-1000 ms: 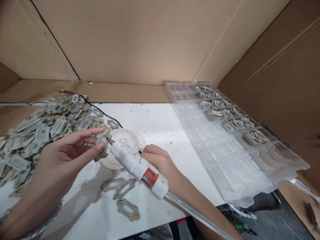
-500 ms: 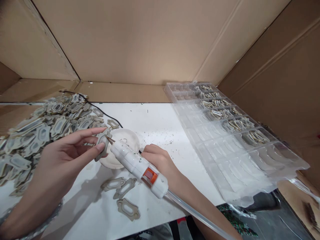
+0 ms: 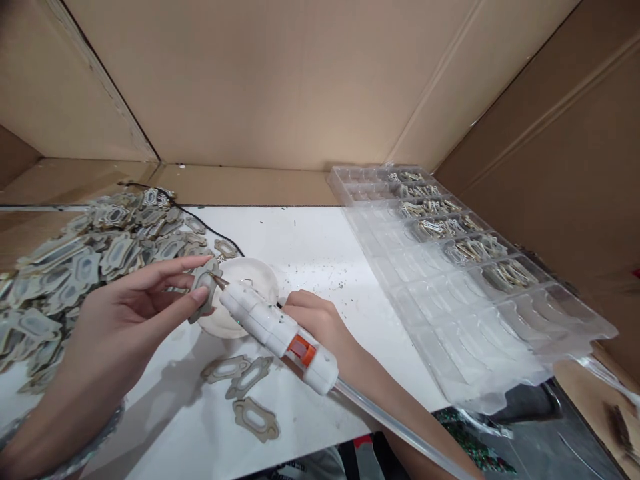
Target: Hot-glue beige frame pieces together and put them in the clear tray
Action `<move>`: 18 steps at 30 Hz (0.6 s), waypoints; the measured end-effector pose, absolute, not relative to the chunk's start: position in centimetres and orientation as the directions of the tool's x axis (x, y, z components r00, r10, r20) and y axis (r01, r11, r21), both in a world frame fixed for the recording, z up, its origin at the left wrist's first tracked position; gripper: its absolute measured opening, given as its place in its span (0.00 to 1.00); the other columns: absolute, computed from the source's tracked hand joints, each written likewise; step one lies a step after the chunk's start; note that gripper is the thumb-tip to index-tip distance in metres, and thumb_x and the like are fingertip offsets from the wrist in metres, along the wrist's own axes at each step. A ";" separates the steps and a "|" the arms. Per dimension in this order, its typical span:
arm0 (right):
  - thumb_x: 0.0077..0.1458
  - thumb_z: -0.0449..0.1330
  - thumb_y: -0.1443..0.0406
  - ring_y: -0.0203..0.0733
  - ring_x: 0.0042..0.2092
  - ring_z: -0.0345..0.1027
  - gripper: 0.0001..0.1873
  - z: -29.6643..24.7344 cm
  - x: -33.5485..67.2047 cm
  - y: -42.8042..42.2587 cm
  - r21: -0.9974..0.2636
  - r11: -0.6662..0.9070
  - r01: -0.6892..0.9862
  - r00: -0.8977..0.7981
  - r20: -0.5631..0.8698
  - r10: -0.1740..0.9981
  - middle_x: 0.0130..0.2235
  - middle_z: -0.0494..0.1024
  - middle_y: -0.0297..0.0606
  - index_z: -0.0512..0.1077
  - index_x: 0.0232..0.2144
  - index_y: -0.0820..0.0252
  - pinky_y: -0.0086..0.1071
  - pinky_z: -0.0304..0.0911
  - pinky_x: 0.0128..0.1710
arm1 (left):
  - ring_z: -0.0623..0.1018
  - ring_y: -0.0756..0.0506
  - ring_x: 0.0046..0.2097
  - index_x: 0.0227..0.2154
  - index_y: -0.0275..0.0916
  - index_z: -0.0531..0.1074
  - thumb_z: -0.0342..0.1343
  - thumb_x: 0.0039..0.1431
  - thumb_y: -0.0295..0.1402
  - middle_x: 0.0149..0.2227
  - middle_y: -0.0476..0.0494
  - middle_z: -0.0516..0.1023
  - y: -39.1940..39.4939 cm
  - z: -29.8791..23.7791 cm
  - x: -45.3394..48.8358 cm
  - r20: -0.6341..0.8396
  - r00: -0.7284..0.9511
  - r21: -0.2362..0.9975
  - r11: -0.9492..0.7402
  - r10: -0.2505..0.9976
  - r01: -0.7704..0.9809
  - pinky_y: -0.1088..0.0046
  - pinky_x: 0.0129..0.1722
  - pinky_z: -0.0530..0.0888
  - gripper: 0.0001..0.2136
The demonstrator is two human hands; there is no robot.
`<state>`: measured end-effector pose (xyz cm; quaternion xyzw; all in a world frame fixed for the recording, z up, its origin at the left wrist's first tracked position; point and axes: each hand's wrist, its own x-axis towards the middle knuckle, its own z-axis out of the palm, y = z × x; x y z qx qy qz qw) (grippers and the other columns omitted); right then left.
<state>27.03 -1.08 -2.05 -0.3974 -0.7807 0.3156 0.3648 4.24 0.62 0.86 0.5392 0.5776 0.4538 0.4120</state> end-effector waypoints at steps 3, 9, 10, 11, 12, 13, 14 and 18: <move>0.57 0.56 0.71 0.34 0.26 0.54 0.16 -2.0 27.1 -1.0 -0.794 0.482 0.370 -0.421 0.319 0.849 0.27 0.59 0.29 0.54 0.23 0.56 0.29 0.49 0.25 | 0.80 0.48 0.28 0.47 0.47 0.81 0.68 0.49 0.44 0.29 0.47 0.80 0.6 1.0 4.2 0.023 -0.078 0.964 -0.001 0.997 0.266 0.78 0.25 0.74 0.21; 0.55 0.58 0.71 0.35 0.26 0.55 0.15 -2.1 27.2 -0.8 -0.808 0.464 0.363 -0.434 0.294 0.851 0.27 0.60 0.30 0.55 0.23 0.55 0.30 0.51 0.26 | 0.80 0.49 0.29 0.47 0.52 0.81 0.65 0.54 0.43 0.31 0.50 0.83 0.4 0.3 4.2 0.253 -0.100 0.872 -0.182 0.962 0.454 0.79 0.24 0.73 0.16; 0.55 0.57 0.71 0.34 0.26 0.55 0.15 -2.1 27.2 -0.8 -0.807 0.463 0.366 -0.431 0.295 0.853 0.26 0.60 0.29 0.55 0.23 0.55 0.30 0.50 0.26 | 0.81 0.49 0.30 0.47 0.53 0.81 0.64 0.56 0.41 0.33 0.51 0.83 0.4 0.1 4.3 0.354 -0.095 0.809 -0.254 0.931 0.531 0.79 0.26 0.74 0.15; 0.55 0.57 0.70 0.34 0.26 0.55 0.16 -2.1 27.2 -0.8 -0.805 0.460 0.373 -0.428 0.291 0.856 0.26 0.60 0.29 0.54 0.23 0.55 0.30 0.50 0.26 | 0.81 0.50 0.30 0.47 0.54 0.81 0.63 0.58 0.39 0.34 0.52 0.84 0.4 -0.1 4.3 0.452 -0.068 0.726 -0.323 0.889 0.607 0.79 0.28 0.75 0.14; 0.55 0.57 0.70 0.34 0.25 0.55 0.16 -2.0 27.2 -0.7 -0.802 0.458 0.383 -0.426 0.287 0.858 0.26 0.59 0.29 0.54 0.22 0.56 0.29 0.50 0.25 | 0.81 0.50 0.31 0.48 0.55 0.81 0.62 0.59 0.36 0.35 0.52 0.84 0.4 -0.3 4.4 0.540 -0.022 0.634 -0.390 0.841 0.667 0.78 0.30 0.75 0.14; 0.55 0.57 0.70 0.34 0.25 0.55 0.16 -2.0 27.3 -0.7 -0.797 0.456 0.396 -0.423 0.283 0.861 0.25 0.59 0.29 0.54 0.22 0.56 0.29 0.50 0.25 | 0.81 0.50 0.32 0.48 0.55 0.80 0.60 0.59 0.33 0.37 0.52 0.85 0.4 -0.3 4.4 0.604 0.037 0.549 -0.448 0.796 0.706 0.78 0.33 0.76 0.15; 0.55 0.57 0.70 0.33 0.25 0.54 0.16 -2.0 27.4 -0.6 -0.789 0.454 0.414 -0.420 0.276 0.864 0.25 0.59 0.29 0.54 0.22 0.56 0.29 0.49 0.24 | 0.81 0.49 0.33 0.48 0.55 0.80 0.60 0.59 0.31 0.37 0.53 0.85 0.3 -0.3 4.4 0.646 0.089 0.480 -0.494 0.758 0.725 0.77 0.36 0.76 0.16; 0.56 0.57 0.69 0.33 0.24 0.54 0.16 -1.8 27.6 -0.4 -0.754 0.434 0.493 -0.355 0.282 0.892 0.25 0.58 0.29 0.54 0.22 0.56 0.29 0.49 0.24 | 0.81 0.47 0.36 0.44 0.53 0.82 0.61 0.58 0.33 0.36 0.51 0.84 0.4 0.3 4.3 0.576 0.020 0.588 -0.431 0.817 0.684 0.74 0.41 0.77 0.12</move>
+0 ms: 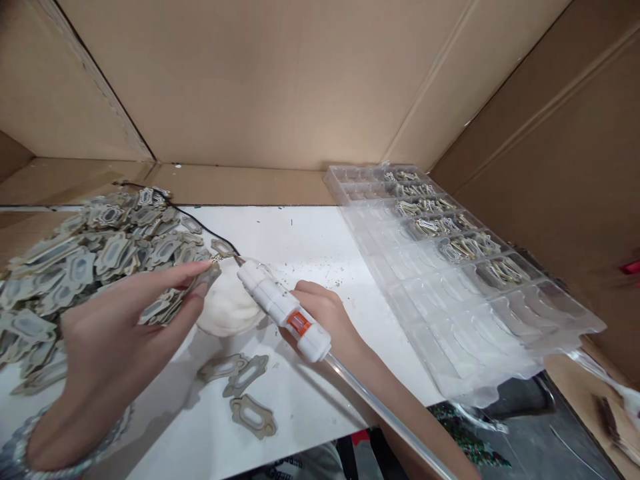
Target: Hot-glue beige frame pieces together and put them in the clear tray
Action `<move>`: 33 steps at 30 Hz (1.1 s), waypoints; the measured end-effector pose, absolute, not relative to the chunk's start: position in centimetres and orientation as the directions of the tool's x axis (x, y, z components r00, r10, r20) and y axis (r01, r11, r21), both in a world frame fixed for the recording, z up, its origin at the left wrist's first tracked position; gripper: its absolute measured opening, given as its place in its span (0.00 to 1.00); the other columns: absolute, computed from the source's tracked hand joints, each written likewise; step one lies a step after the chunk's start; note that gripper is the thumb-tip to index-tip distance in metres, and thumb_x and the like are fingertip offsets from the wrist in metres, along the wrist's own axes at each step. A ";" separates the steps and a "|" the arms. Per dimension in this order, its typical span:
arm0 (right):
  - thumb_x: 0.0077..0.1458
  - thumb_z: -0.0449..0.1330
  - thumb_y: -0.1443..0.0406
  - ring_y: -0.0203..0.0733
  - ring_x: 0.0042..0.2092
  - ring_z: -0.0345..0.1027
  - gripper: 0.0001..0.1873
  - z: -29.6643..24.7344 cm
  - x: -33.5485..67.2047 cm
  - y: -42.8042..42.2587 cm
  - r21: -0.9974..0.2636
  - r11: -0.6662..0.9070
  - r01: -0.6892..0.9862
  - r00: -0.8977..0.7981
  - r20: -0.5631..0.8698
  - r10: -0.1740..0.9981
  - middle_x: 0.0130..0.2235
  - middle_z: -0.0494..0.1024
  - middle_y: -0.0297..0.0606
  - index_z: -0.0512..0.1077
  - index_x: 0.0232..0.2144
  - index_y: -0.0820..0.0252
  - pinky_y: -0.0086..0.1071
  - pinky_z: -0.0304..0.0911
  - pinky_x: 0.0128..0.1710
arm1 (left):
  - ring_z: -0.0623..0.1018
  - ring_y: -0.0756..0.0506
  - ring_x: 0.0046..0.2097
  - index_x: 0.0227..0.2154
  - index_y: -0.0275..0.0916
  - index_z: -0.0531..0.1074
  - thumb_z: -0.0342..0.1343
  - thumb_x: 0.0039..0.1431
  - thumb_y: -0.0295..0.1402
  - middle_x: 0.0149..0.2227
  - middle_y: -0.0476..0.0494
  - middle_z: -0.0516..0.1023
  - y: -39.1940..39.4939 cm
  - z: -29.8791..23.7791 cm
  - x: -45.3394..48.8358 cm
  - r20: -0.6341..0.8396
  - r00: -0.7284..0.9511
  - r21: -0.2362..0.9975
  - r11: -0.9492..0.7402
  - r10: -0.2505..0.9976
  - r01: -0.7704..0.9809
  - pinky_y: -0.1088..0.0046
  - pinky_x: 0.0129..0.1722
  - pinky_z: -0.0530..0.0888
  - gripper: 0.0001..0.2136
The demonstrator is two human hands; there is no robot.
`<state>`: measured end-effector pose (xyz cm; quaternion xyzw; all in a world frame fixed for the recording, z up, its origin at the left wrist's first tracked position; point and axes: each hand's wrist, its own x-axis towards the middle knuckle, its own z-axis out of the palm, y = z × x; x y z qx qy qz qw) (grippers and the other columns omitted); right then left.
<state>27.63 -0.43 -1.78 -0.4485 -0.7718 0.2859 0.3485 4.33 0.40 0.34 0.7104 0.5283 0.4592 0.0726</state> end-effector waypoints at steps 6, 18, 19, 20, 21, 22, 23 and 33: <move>0.59 0.58 0.67 0.34 0.25 0.56 0.14 -1.4 27.7 -0.7 -0.814 0.407 0.414 -0.319 0.289 0.903 0.25 0.59 0.28 0.59 0.25 0.55 0.30 0.53 0.24 | 0.76 0.51 0.30 0.39 0.44 0.76 0.70 0.43 0.35 0.28 0.54 0.76 1.6 0.9 3.6 0.064 -0.187 0.997 -0.054 0.980 0.061 0.81 0.28 0.73 0.18; 0.56 0.58 0.70 0.35 0.27 0.56 0.16 -1.4 27.9 -1.0 -0.820 0.453 0.350 -0.507 0.241 0.827 0.26 0.60 0.29 0.54 0.23 0.56 0.30 0.52 0.27 | 0.72 0.55 0.26 0.44 0.45 0.77 0.69 0.43 0.34 0.28 0.55 0.74 1.9 1.0 3.5 -0.011 -0.140 1.000 0.008 0.990 -0.024 0.85 0.23 0.67 0.21; 0.57 0.58 0.70 0.35 0.28 0.56 0.16 -1.4 27.8 -1.0 -0.813 0.466 0.349 -0.533 0.237 0.812 0.26 0.60 0.30 0.54 0.23 0.56 0.30 0.52 0.28 | 0.73 0.55 0.27 0.44 0.46 0.77 0.69 0.44 0.34 0.29 0.54 0.74 1.9 0.9 3.4 0.016 -0.129 1.000 -0.017 0.992 -0.002 0.85 0.24 0.68 0.20; 0.57 0.58 0.70 0.35 0.28 0.56 0.16 -1.4 27.8 -1.1 -0.809 0.474 0.347 -0.554 0.231 0.800 0.26 0.60 0.30 0.54 0.23 0.56 0.30 0.53 0.28 | 0.74 0.55 0.28 0.44 0.46 0.77 0.69 0.46 0.34 0.30 0.54 0.74 1.8 0.7 3.3 0.041 -0.118 0.999 -0.038 0.992 0.023 0.85 0.25 0.69 0.19; 0.57 0.58 0.70 0.35 0.28 0.57 0.16 -1.5 27.7 -1.1 -0.810 0.476 0.341 -0.567 0.226 0.792 0.26 0.60 0.30 0.55 0.23 0.56 0.30 0.53 0.28 | 0.75 0.55 0.29 0.44 0.46 0.78 0.68 0.48 0.34 0.30 0.54 0.74 1.8 0.6 3.2 0.061 -0.110 0.997 -0.056 0.992 0.048 0.84 0.26 0.70 0.18; 0.57 0.58 0.70 0.35 0.28 0.57 0.16 -1.5 27.7 -1.1 -0.818 0.466 0.338 -0.570 0.216 0.793 0.26 0.60 0.30 0.55 0.23 0.56 0.30 0.53 0.28 | 0.75 0.54 0.29 0.44 0.46 0.78 0.68 0.49 0.34 0.30 0.53 0.73 1.8 0.5 3.1 0.079 -0.105 0.995 -0.071 0.991 0.073 0.84 0.26 0.71 0.17; 0.57 0.58 0.70 0.35 0.28 0.58 0.15 -1.6 27.6 -1.2 -0.830 0.444 0.337 -0.567 0.198 0.800 0.27 0.61 0.30 0.57 0.23 0.56 0.30 0.54 0.28 | 0.75 0.54 0.29 0.44 0.46 0.78 0.68 0.50 0.35 0.31 0.53 0.73 1.7 0.4 3.1 0.097 -0.100 0.992 -0.087 0.990 0.094 0.84 0.25 0.71 0.17; 0.54 0.59 0.71 0.35 0.29 0.61 0.11 -1.7 27.5 -1.4 -0.860 0.412 0.302 -0.564 0.187 0.804 0.28 0.66 0.31 0.63 0.22 0.58 0.28 0.55 0.28 | 0.77 0.54 0.29 0.43 0.46 0.80 0.67 0.49 0.34 0.34 0.50 0.75 1.5 0.2 3.0 0.176 -0.115 0.971 -0.154 0.978 0.182 0.86 0.22 0.70 0.16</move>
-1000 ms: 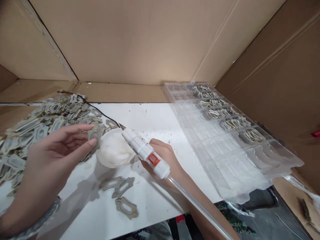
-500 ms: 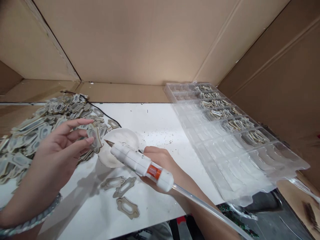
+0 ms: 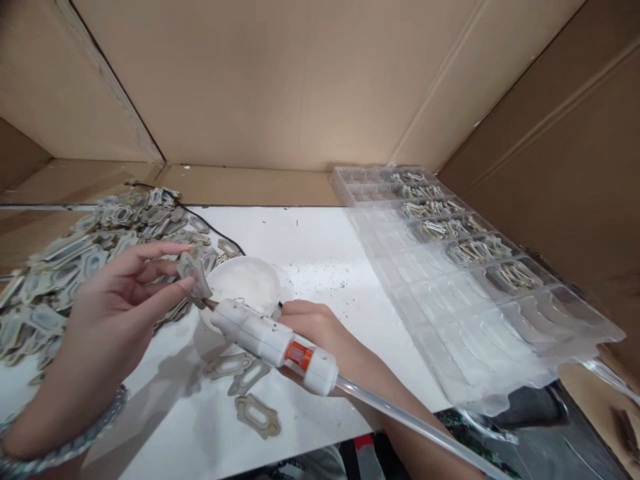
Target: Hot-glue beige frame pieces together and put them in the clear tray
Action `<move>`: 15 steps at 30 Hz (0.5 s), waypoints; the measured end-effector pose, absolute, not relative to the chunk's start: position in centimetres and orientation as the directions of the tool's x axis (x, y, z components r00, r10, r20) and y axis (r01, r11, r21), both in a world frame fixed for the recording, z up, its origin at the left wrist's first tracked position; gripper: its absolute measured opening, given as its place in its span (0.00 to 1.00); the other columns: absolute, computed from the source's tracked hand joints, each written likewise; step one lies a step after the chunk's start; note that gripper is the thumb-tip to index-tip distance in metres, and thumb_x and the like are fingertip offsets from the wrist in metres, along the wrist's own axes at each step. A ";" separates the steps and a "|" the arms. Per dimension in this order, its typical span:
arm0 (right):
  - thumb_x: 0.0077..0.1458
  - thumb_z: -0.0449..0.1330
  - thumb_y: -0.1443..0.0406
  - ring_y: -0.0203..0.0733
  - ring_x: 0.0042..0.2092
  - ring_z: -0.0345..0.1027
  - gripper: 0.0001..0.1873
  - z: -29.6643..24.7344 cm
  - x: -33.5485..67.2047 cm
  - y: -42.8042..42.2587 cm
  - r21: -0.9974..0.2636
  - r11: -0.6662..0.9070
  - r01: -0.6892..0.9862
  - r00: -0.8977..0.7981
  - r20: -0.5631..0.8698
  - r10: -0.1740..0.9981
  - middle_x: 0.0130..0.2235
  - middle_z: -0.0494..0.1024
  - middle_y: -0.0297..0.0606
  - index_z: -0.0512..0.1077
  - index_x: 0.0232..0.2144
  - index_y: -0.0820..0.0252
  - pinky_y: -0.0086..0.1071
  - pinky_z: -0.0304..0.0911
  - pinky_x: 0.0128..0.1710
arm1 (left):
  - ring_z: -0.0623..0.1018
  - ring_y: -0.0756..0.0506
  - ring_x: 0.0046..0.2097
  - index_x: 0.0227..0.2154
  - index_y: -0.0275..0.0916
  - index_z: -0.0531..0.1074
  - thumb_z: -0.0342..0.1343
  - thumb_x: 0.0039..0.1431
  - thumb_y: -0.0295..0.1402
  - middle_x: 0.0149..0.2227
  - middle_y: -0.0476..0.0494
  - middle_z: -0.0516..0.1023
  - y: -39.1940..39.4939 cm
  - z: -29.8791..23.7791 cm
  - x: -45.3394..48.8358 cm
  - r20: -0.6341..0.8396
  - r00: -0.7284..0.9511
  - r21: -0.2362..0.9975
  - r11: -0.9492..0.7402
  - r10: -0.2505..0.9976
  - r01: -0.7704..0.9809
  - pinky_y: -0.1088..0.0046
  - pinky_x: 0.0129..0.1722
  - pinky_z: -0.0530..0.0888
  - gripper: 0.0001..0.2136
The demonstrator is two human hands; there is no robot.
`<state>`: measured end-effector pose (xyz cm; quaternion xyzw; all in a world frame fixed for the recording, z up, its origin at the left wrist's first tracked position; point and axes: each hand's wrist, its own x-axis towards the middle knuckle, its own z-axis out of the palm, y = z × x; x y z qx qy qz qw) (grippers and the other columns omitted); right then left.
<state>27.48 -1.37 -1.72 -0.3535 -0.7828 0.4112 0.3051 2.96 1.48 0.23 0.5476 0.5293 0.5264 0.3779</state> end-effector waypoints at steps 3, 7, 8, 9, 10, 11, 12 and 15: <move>0.54 0.61 0.71 0.34 0.29 0.61 0.12 -1.9 27.5 -1.3 -0.864 0.404 0.301 -0.570 0.177 0.802 0.28 0.66 0.31 0.63 0.23 0.58 0.28 0.55 0.28 | 0.77 0.55 0.28 0.43 0.47 0.80 0.67 0.49 0.34 0.33 0.51 0.75 1.4 0.5 3.1 0.182 -0.116 0.970 -0.159 0.976 0.184 0.87 0.22 0.71 0.16; 0.56 0.61 0.70 0.34 0.29 0.61 0.12 -2.1 27.4 -1.1 -0.858 0.404 0.316 -0.578 0.163 0.799 0.28 0.66 0.31 0.63 0.24 0.58 0.28 0.54 0.28 | 0.78 0.56 0.28 0.43 0.49 0.80 0.66 0.51 0.34 0.31 0.52 0.75 1.2 0.8 3.2 0.188 -0.109 0.967 -0.165 0.976 0.194 0.90 0.24 0.71 0.14; 0.56 0.60 0.70 0.34 0.29 0.60 0.12 -2.1 27.4 -1.1 -0.855 0.412 0.315 -0.580 0.170 0.797 0.28 0.65 0.31 0.62 0.24 0.58 0.28 0.54 0.28 | 0.78 0.56 0.28 0.43 0.49 0.80 0.66 0.51 0.34 0.31 0.52 0.75 1.2 0.9 3.2 0.193 -0.103 0.965 -0.170 0.976 0.199 0.90 0.23 0.71 0.14; 0.56 0.60 0.71 0.34 0.29 0.60 0.13 -2.1 27.5 -1.1 -0.852 0.421 0.310 -0.584 0.179 0.792 0.27 0.65 0.31 0.61 0.23 0.58 0.28 0.54 0.28 | 0.78 0.56 0.28 0.42 0.49 0.80 0.66 0.51 0.34 0.31 0.53 0.75 1.2 0.9 3.3 0.199 -0.097 0.963 -0.176 0.975 0.202 0.90 0.23 0.71 0.14; 0.56 0.60 0.71 0.34 0.29 0.60 0.13 -2.1 27.5 -1.1 -0.851 0.426 0.307 -0.586 0.184 0.789 0.27 0.65 0.31 0.61 0.23 0.58 0.28 0.53 0.28 | 0.78 0.56 0.28 0.42 0.48 0.80 0.66 0.51 0.34 0.30 0.53 0.75 1.1 0.9 3.3 0.206 -0.093 0.961 -0.184 0.974 0.208 0.90 0.23 0.72 0.14; 0.56 0.60 0.71 0.34 0.29 0.60 0.14 -2.1 27.5 -1.1 -0.852 0.424 0.308 -0.584 0.182 0.791 0.27 0.65 0.30 0.61 0.23 0.58 0.28 0.53 0.28 | 0.78 0.55 0.28 0.42 0.48 0.79 0.66 0.51 0.33 0.31 0.52 0.76 1.1 0.9 3.3 0.211 -0.091 0.958 -0.188 0.973 0.216 0.89 0.23 0.72 0.14; 0.56 0.60 0.72 0.34 0.29 0.60 0.14 -2.1 27.5 -1.2 -0.853 0.417 0.314 -0.580 0.175 0.796 0.27 0.65 0.30 0.61 0.23 0.58 0.28 0.53 0.28 | 0.78 0.55 0.28 0.42 0.47 0.79 0.66 0.51 0.33 0.31 0.52 0.76 1.1 1.0 3.4 0.216 -0.087 0.955 -0.192 0.973 0.225 0.89 0.24 0.73 0.14; 0.54 0.61 0.73 0.33 0.30 0.60 0.12 -2.2 27.5 -1.3 -0.853 0.391 0.346 -0.568 0.141 0.811 0.28 0.65 0.30 0.62 0.24 0.59 0.27 0.53 0.29 | 0.79 0.55 0.28 0.42 0.46 0.79 0.65 0.52 0.34 0.32 0.51 0.78 0.9 1.3 3.5 0.235 -0.079 0.946 -0.210 0.969 0.248 0.89 0.23 0.73 0.13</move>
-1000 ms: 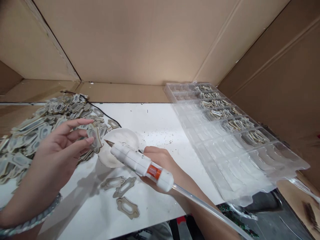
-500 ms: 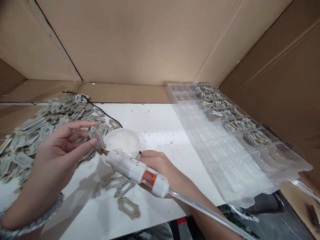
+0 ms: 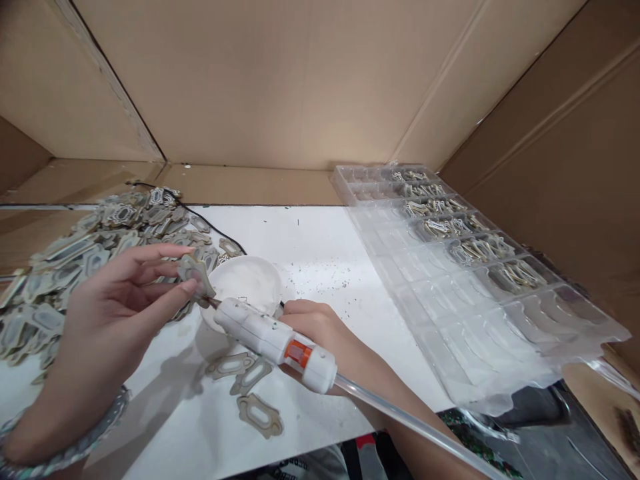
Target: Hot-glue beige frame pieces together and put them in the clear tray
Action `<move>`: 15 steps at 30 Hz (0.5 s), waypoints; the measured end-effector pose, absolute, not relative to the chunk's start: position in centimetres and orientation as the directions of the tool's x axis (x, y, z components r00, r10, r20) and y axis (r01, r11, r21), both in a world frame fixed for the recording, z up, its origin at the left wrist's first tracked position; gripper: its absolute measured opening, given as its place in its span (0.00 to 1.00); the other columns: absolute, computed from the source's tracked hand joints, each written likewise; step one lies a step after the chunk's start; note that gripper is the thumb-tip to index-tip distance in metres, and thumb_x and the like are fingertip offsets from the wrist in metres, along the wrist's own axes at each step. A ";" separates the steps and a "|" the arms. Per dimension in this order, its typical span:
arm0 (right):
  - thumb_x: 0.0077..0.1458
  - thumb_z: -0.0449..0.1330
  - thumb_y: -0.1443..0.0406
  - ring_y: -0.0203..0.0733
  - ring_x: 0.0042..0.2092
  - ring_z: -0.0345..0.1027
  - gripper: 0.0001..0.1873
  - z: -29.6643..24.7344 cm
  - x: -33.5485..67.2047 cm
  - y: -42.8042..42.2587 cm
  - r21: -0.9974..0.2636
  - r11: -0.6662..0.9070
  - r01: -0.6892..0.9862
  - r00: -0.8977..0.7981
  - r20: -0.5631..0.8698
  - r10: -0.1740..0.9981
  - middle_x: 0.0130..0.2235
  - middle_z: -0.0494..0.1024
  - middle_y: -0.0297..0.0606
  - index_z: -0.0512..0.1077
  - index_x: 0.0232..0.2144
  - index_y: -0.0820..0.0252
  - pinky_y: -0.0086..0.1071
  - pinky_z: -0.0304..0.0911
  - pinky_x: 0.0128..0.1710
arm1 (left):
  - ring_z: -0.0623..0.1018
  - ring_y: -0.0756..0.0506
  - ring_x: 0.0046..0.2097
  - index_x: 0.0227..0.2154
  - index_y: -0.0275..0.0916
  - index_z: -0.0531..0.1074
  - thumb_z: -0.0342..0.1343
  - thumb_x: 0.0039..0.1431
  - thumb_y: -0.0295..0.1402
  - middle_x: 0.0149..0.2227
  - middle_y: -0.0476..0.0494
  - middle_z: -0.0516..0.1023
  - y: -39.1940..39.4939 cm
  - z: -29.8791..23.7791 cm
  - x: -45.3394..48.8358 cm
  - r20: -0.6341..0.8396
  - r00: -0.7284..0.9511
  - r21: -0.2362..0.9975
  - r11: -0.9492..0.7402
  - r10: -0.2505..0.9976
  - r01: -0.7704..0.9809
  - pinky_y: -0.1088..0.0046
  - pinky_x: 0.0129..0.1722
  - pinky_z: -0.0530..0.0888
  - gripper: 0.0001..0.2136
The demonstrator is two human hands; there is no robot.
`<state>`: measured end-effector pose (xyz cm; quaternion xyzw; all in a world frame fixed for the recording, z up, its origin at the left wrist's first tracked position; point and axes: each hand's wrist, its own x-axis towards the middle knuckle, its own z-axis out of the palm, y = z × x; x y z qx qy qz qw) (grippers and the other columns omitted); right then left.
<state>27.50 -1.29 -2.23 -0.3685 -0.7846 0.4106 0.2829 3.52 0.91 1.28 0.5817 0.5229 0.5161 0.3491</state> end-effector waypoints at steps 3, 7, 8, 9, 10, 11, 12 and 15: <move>0.55 0.61 0.73 0.33 0.30 0.60 0.13 -2.4 27.5 -1.3 -0.842 0.418 0.340 -0.587 0.157 0.794 0.28 0.64 0.30 0.62 0.24 0.59 0.27 0.53 0.29 | 0.77 0.56 0.26 0.42 0.45 0.79 0.65 0.53 0.33 0.31 0.52 0.78 0.8 1.5 3.7 0.253 -0.077 0.938 -0.225 0.964 0.265 0.90 0.21 0.70 0.13; 0.55 0.59 0.73 0.33 0.29 0.58 0.14 -2.5 27.5 -1.1 -0.846 0.425 0.323 -0.589 0.172 0.790 0.27 0.62 0.29 0.60 0.23 0.59 0.27 0.51 0.29 | 0.77 0.56 0.25 0.42 0.44 0.79 0.65 0.52 0.33 0.28 0.53 0.76 0.9 1.4 3.7 0.277 -0.079 0.925 -0.244 0.958 0.291 0.89 0.21 0.71 0.13; 0.54 0.59 0.74 0.32 0.28 0.57 0.14 -2.5 27.5 -1.1 -0.848 0.423 0.318 -0.587 0.174 0.791 0.27 0.61 0.29 0.59 0.22 0.59 0.27 0.50 0.29 | 0.77 0.55 0.26 0.42 0.44 0.79 0.65 0.52 0.32 0.28 0.54 0.76 0.9 1.3 3.7 0.283 -0.077 0.922 -0.249 0.956 0.296 0.89 0.21 0.71 0.13; 0.53 0.58 0.74 0.32 0.28 0.57 0.13 -2.5 27.5 -1.1 -0.850 0.420 0.318 -0.584 0.174 0.793 0.27 0.61 0.29 0.58 0.22 0.59 0.27 0.50 0.28 | 0.78 0.55 0.26 0.42 0.44 0.79 0.65 0.52 0.32 0.28 0.54 0.76 1.0 1.2 3.6 0.291 -0.075 0.919 -0.256 0.954 0.300 0.89 0.22 0.72 0.13; 0.53 0.57 0.74 0.32 0.28 0.56 0.13 -2.4 27.5 -1.1 -0.849 0.420 0.321 -0.581 0.173 0.795 0.27 0.61 0.29 0.58 0.22 0.59 0.28 0.49 0.28 | 0.78 0.55 0.26 0.42 0.45 0.79 0.65 0.52 0.32 0.27 0.54 0.75 1.0 1.2 3.6 0.296 -0.073 0.916 -0.262 0.952 0.305 0.89 0.23 0.72 0.12; 0.53 0.57 0.74 0.32 0.28 0.56 0.13 -2.4 27.5 -1.1 -0.845 0.423 0.327 -0.581 0.173 0.795 0.27 0.61 0.29 0.58 0.22 0.59 0.28 0.49 0.28 | 0.78 0.55 0.26 0.42 0.45 0.79 0.64 0.53 0.32 0.27 0.54 0.75 1.0 1.1 3.6 0.300 -0.072 0.913 -0.264 0.951 0.312 0.89 0.23 0.72 0.12; 0.53 0.56 0.74 0.33 0.28 0.56 0.13 -2.3 27.5 -1.1 -0.841 0.423 0.337 -0.583 0.166 0.795 0.27 0.61 0.30 0.58 0.22 0.59 0.28 0.49 0.28 | 0.78 0.55 0.26 0.42 0.45 0.79 0.64 0.53 0.32 0.26 0.55 0.75 1.0 1.1 3.5 0.304 -0.073 0.909 -0.266 0.950 0.321 0.89 0.24 0.72 0.12; 0.55 0.57 0.74 0.33 0.28 0.57 0.14 -2.0 27.4 -1.2 -0.839 0.400 0.369 -0.579 0.129 0.805 0.27 0.62 0.30 0.58 0.22 0.59 0.28 0.49 0.28 | 0.78 0.56 0.25 0.42 0.46 0.78 0.64 0.53 0.33 0.26 0.56 0.75 1.0 1.0 3.5 0.315 -0.075 0.897 -0.271 0.946 0.349 0.90 0.23 0.72 0.12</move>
